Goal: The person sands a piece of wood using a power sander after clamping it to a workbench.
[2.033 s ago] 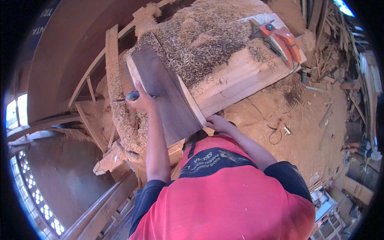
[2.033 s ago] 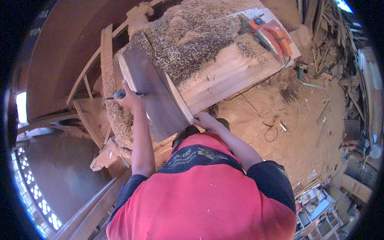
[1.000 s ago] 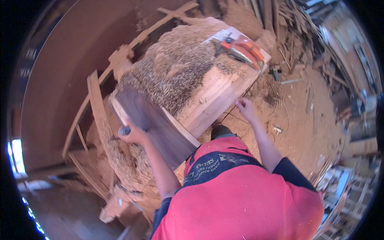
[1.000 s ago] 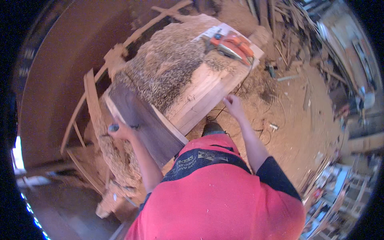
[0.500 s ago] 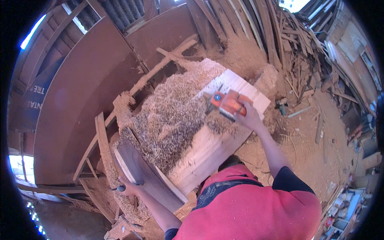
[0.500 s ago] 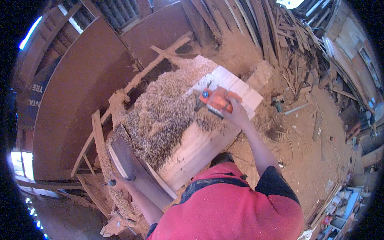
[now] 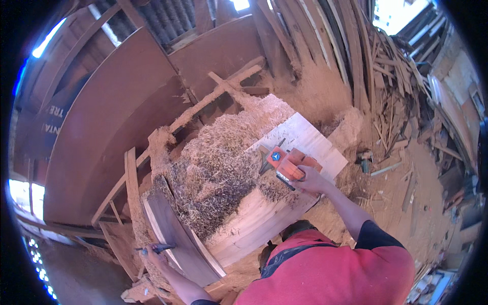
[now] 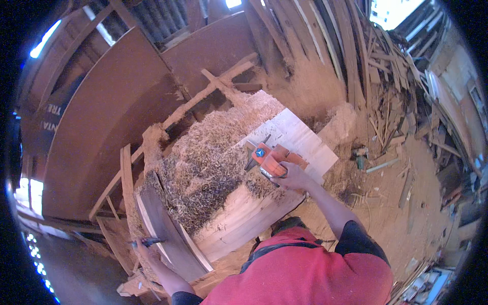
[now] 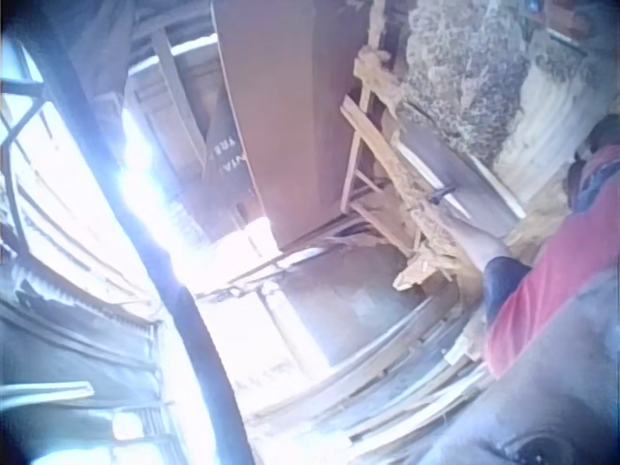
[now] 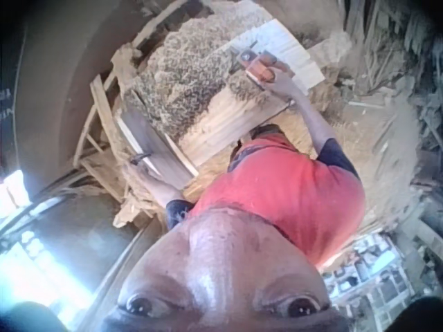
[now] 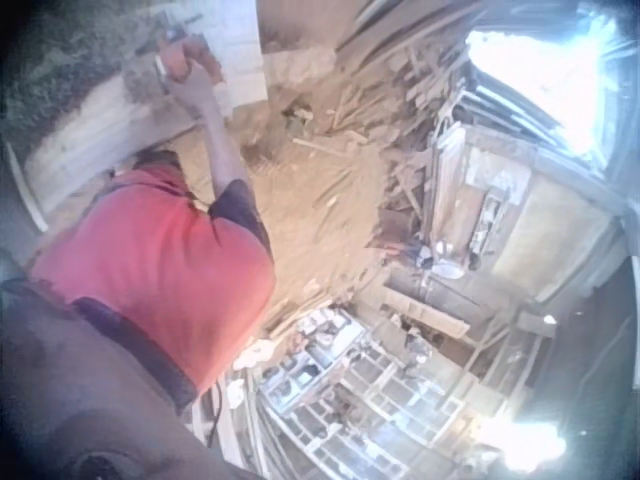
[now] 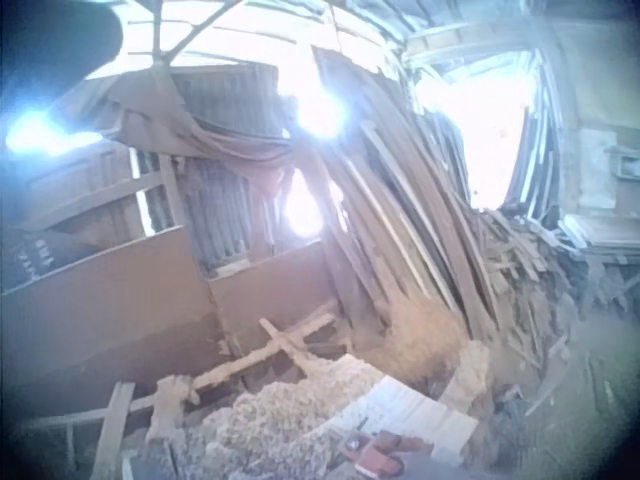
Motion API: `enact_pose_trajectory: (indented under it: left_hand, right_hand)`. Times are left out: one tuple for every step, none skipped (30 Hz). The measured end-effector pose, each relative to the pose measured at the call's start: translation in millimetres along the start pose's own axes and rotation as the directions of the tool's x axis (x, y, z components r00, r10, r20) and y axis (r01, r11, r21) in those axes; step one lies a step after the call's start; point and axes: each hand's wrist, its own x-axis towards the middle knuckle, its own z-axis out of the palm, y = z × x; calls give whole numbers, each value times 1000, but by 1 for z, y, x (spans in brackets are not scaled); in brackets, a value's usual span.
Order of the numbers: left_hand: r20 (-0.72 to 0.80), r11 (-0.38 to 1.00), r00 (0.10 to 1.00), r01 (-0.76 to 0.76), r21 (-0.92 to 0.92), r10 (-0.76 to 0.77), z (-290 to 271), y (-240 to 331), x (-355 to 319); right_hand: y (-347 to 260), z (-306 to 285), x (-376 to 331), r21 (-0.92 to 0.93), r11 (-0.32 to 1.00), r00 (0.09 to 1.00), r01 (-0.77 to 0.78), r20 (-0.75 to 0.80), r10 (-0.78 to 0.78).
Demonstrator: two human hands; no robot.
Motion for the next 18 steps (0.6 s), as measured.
enact_pose_trajectory:
  left_hand:
    - [-28,1000,999,28,14,-28,2,-1,3]
    - [-57,998,997,56,27,-55,2,-3,4]
    - [-101,992,993,74,103,-63,6,-5,2]
    - [-118,994,992,58,96,-46,9,-10,-2]
    - [-220,922,944,-158,353,246,8,-14,-9]
    - [-235,745,825,-294,598,514,9,-19,-20]
    - [-240,657,833,-184,731,499,13,-26,-41]
    - [-246,542,840,-67,838,484,18,-34,-66]
    - [-182,652,902,-132,747,392,41,-43,-108]
    - [-98,755,948,-174,632,301,72,-44,-161]
    - [-25,701,927,-265,662,375,84,-39,-206]
    - [44,634,889,-359,685,456,92,-29,-241]
    - [104,685,905,-383,620,413,97,-18,-274]
    - [162,734,916,-393,553,368,95,-4,-306]
    - [139,742,919,-381,551,369,95,9,-331]
    - [291,738,895,-444,509,338,94,23,-356]
    - [437,735,847,-500,457,304,94,37,-377]
    - [545,715,783,-562,416,299,96,51,-395]
  right_hand:
    - [-9,-3,-3,116,991,997,-63,46,58]
    - [-15,-6,-6,225,965,989,-131,101,111]
    - [-10,-7,-6,219,968,990,-120,103,99]
    - [-3,-3,-2,158,986,997,-55,56,47]
    - [-4,6,2,132,991,999,-7,48,1]
    - [-4,12,3,98,995,999,32,32,-35]
    - [-4,14,2,96,991,996,89,-34,-86]
    - [-7,18,1,94,985,986,146,-98,-137]
    - [-13,15,-10,65,989,987,136,-96,-129]
    - [-7,16,-23,52,992,989,115,-97,-110]
    - [-10,19,-32,10,996,984,94,-153,-91]
    - [-17,26,-36,-24,996,974,87,-206,-90]
    - [-22,36,-52,-25,980,952,197,-233,-198]
    - [-29,44,-71,-30,977,953,211,-214,-213]
    - [-39,47,-90,133,983,986,125,-130,-108]
    - [-45,52,-108,278,960,1000,17,-26,-10]
    - [-45,63,-124,289,955,998,60,4,-64]
    - [-52,71,-140,270,961,997,65,20,-73]
